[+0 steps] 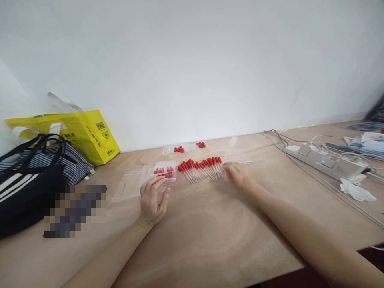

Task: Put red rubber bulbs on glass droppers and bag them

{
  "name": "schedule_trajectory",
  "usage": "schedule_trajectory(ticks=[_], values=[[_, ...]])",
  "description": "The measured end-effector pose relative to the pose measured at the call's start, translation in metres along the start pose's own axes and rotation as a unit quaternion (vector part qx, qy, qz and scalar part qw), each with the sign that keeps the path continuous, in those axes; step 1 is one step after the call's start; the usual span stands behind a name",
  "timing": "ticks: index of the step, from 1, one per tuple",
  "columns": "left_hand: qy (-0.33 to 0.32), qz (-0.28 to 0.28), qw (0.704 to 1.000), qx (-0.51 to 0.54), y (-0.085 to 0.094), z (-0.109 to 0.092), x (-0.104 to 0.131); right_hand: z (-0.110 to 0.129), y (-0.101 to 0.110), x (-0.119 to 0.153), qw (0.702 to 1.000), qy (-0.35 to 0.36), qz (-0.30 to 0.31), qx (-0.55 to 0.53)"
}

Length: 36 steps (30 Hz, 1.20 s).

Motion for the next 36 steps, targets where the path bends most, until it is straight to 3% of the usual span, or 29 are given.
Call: schedule_trajectory(ticks=[2, 4, 6, 8, 12, 14, 17, 20, 22, 25, 28, 31, 33, 36], values=[[-0.01, -0.033, 0.999, 0.005, 0.01, -0.007, -0.003, 0.063, -0.005, 0.005, 0.982, 0.169, 0.026, -0.08], [-0.01, -0.065, 0.998, 0.016, 0.019, -0.01, -0.005, 0.108, -0.012, 0.011, 0.957, 0.255, 0.074, -0.119], [-0.016, -0.078, 0.996, 0.028, 0.024, -0.013, -0.006, 0.132, -0.016, 0.013, 0.941, 0.284, 0.12, -0.139], [-0.035, -0.061, 0.997, 0.039, 0.024, -0.019, -0.007, 0.14, -0.017, 0.014, 0.933, 0.282, 0.164, -0.155], [-0.074, 0.034, 0.993, 0.086, 0.009, -0.033, -0.008, 0.139, -0.015, 0.014, 0.912, 0.244, 0.236, -0.232], [-0.08, 0.109, 0.981, 0.138, -0.002, -0.04, -0.007, 0.136, -0.014, 0.014, 0.891, 0.216, 0.259, -0.303], [-0.051, 0.279, 0.934, 0.218, -0.023, -0.047, -0.001, 0.127, -0.016, 0.011, 0.861, 0.161, 0.271, -0.399], [-0.003, 0.392, 0.89, 0.232, -0.034, -0.045, 0.009, 0.098, -0.019, 0.003, 0.879, 0.063, 0.235, -0.409], [0.022, 0.397, 0.891, 0.219, -0.033, -0.039, 0.011, 0.077, -0.018, -0.001, 0.902, 0.011, 0.209, -0.377], [0.037, 0.401, 0.894, 0.198, -0.031, -0.028, 0.015, 0.061, -0.018, 0.001, 0.913, 0.018, 0.216, -0.347], [0.026, 0.434, 0.881, 0.189, -0.031, -0.023, 0.021, 0.06, -0.02, 0.006, 0.908, 0.047, 0.228, -0.349], [0.019, 0.427, 0.886, 0.179, -0.032, -0.023, 0.019, 0.065, -0.021, 0.008, 0.904, 0.058, 0.223, -0.359], [0.003, 0.417, 0.893, 0.172, -0.036, -0.029, 0.016, 0.069, -0.021, 0.009, 0.902, 0.064, 0.22, -0.365], [-0.033, 0.458, 0.872, 0.168, -0.051, -0.044, 0.025, 0.07, -0.022, 0.009, 0.901, 0.052, 0.22, -0.37]])
Point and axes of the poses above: each hand's wrist, its own x-axis away from the middle knuckle, its own y-axis out of the back of the hand, z = x × y, the point moved 8 cm from there along -x, towards the middle knuckle, and after that the axes turned 1 degree about -y, right-handed, at the moved point
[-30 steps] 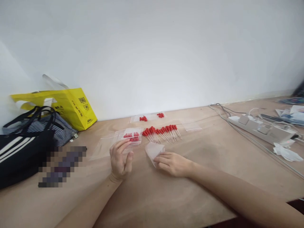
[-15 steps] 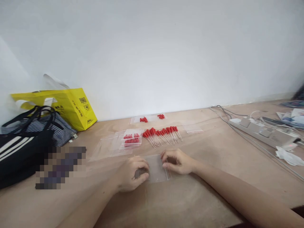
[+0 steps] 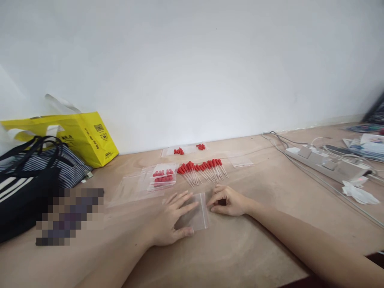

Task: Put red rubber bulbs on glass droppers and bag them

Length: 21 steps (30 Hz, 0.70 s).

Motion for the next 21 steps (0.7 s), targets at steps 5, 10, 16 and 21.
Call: schedule_trajectory(ticks=[5, 10, 16, 21], values=[[0.034, 0.037, 0.999, -0.011, -0.021, 0.003, -0.008, -0.056, 0.03, -0.003, 0.964, -0.221, -0.132, 0.072], [0.053, 0.017, 0.998, -0.012, -0.025, 0.003, -0.013, -0.122, 0.057, -0.009, 0.867, -0.429, -0.22, 0.124], [0.07, 0.029, 0.997, -0.01, -0.027, 0.002, -0.014, -0.15, 0.057, -0.022, 0.813, -0.533, -0.205, 0.113], [0.076, 0.025, 0.997, 0.006, -0.026, 0.003, -0.013, -0.152, 0.056, -0.028, 0.811, -0.547, -0.191, 0.083]])
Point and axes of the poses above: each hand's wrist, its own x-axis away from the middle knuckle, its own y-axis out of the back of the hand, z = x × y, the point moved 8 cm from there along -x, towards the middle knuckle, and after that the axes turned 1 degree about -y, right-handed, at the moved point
